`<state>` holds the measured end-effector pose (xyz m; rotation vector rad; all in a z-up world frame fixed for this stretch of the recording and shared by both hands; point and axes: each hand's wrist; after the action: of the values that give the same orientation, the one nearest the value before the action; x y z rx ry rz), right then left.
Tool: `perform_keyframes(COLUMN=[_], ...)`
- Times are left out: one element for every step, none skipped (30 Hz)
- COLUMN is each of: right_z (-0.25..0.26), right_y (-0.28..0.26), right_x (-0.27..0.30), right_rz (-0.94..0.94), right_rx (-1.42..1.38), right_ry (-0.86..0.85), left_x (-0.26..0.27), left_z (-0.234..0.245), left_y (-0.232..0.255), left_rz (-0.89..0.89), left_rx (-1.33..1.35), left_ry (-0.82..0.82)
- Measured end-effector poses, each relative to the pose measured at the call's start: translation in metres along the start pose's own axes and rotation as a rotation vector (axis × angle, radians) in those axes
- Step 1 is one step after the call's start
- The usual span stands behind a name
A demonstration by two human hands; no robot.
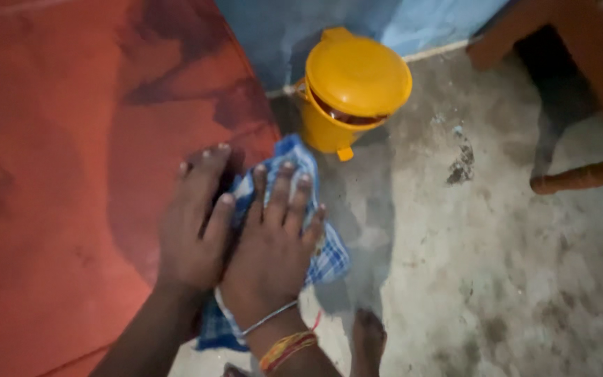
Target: The person wipes the legs and the top surface of a red low table using a cloth.
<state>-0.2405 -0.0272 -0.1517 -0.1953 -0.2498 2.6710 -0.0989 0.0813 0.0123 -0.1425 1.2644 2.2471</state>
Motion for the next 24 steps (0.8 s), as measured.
perform_keyframes(right_z=[0.044,0.086,0.124,0.15,0.166,0.174,0.178,0.181,0.182,0.181,0.182,0.181,0.179,0.177,0.173,0.17,0.169,0.167,0.164,0.161,0.158,0.156,0.153,0.149], right_y=[-0.044,-0.067,-0.077,-0.087,-0.095,-0.1,-0.103,-0.105,-0.104,-0.104,-0.102,-0.1,-0.097,-0.095,-0.098,-0.1,-0.102,-0.105,-0.107,-0.11,-0.112,-0.113,-0.118,-0.124], right_x=[-0.036,-0.066,-0.081,-0.09,-0.095,-0.097,-0.099,-0.096,-0.096,-0.098,-0.093,-0.09,-0.089,-0.089,-0.094,-0.101,-0.103,-0.105,-0.106,-0.109,-0.117,-0.127,-0.138,-0.15], right_rz=[0.126,0.203,0.244,0.248,0.251,0.254,0.327,0.4,0.471,0.579,0.675,0.77,0.782,0.792,0.809,0.786,0.751,0.717,0.668,0.619,0.575,0.538,0.5,0.463], right_rx=[0.001,0.0,-0.063,-0.037,-0.013,0.012,-0.074,-0.16,-0.241,-0.212,-0.178,-0.145,-0.173,-0.202,-0.237,-0.224,-0.221,-0.217,-0.208,-0.198,-0.186,-0.172,-0.166,-0.16], right_ry=[0.059,0.1,0.113,0.116,0.108,0.099,0.047,-0.005,-0.06,-0.175,-0.307,-0.441,-0.355,-0.269,-0.162,-0.161,-0.173,-0.184,-0.155,-0.127,-0.09,-0.095,-0.097,-0.099], left_x=[-0.004,-0.004,-0.002,-0.004,-0.002,-0.002,-0.006,-0.01,-0.015,-0.021,-0.025,-0.035,-0.045,-0.049,-0.06,-0.069,-0.068,-0.063,-0.057,-0.053,-0.054,-0.056,-0.056,-0.055], left_z=[0.0,-0.001,-0.001,-0.001,0.0,0.002,0.005,0.011,0.018,0.028,0.04,0.055,0.067,0.073,0.08,0.082,0.081,0.079,0.078,0.077,0.075,0.073,0.074,0.075], left_y=[-0.004,-0.005,-0.003,-0.002,-0.003,-0.005,-0.009,-0.014,-0.019,-0.027,-0.035,-0.048,-0.06,-0.07,-0.083,-0.093,-0.099,-0.104,-0.109,-0.113,-0.117,-0.118,-0.118,-0.117], left_rz=[-0.004,-0.009,-0.004,0.044,0.103,0.162,0.221,0.28,0.339,0.45,0.576,0.418,0.255,0.165,0.061,-0.042,-0.054,-0.067,-0.073,-0.05,-0.031,-0.012,-0.013,-0.014], left_rx=[0.033,0.065,0.099,0.153,0.207,0.261,0.296,0.331,0.369,0.379,0.396,0.133,-0.125,-0.264,-0.417,-0.57,-0.619,-0.668,-0.714,-0.716,-0.72,-0.724,-0.718,-0.713], left_ry=[0.013,0.026,0.029,0.044,0.054,0.065,0.041,0.016,-0.011,-0.008,-0.015,-0.015,-0.002,-0.02,-0.028,-0.038,-0.051,-0.064,-0.077,-0.09,-0.094,-0.098,-0.097,-0.096])
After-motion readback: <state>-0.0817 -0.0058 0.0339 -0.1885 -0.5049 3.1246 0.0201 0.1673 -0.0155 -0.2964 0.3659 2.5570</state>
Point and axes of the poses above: each hand's wrist, its own x-axis away from the middle knuckle, its own z-axis out of the back of the hand, y = z × x, and after that the axes turned 1 degree about z, right-handed
